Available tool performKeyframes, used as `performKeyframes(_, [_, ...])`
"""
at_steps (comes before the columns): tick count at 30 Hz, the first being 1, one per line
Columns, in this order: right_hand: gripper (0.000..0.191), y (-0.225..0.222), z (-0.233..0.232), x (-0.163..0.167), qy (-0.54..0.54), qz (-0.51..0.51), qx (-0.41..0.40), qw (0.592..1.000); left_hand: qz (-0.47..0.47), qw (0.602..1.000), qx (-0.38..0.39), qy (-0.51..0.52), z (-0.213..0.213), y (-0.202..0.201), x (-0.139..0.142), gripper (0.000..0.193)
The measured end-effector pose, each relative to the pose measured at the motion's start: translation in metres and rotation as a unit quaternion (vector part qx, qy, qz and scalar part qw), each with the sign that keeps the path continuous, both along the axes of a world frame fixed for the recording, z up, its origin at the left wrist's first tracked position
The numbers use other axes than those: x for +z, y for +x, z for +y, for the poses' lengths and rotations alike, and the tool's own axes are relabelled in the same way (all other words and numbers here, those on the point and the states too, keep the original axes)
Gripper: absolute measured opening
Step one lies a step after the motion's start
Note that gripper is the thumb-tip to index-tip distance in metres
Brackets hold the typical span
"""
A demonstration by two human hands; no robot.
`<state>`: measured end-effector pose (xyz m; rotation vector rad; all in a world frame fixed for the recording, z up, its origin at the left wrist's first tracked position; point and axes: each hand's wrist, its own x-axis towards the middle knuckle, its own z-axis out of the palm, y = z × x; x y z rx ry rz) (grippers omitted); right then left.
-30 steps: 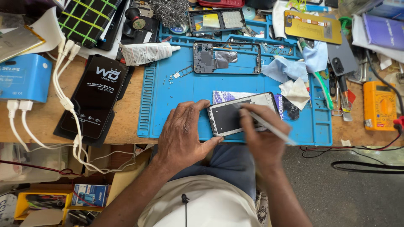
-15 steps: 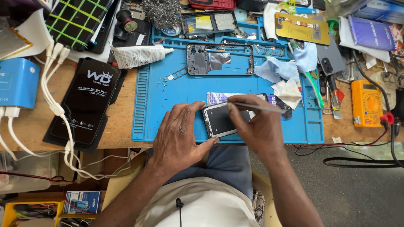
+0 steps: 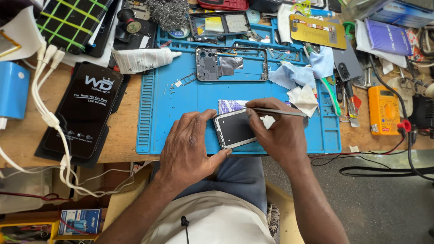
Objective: The person uses a metal spudger to carefully pry and separate the screen assembly from the phone frame. They repeatedly lift the screen, scrape along the edges, and wipe the surface with a cloth while working on a blue mat.
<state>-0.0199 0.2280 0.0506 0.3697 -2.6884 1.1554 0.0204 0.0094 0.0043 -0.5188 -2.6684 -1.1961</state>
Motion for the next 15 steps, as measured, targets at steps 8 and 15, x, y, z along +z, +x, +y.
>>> performKeyframes(8, [0.014,0.001,0.005,-0.01,0.03,0.042,-0.021,0.998,0.013,1.0,-0.001,-0.003,0.0,-0.001,-0.001,0.087])
performKeyframes(15, [0.016,0.015,0.011,-0.014,-0.005,0.055,-0.065,0.996,0.025,0.995,-0.061,-0.07,-0.004,-0.012,0.015,0.091])
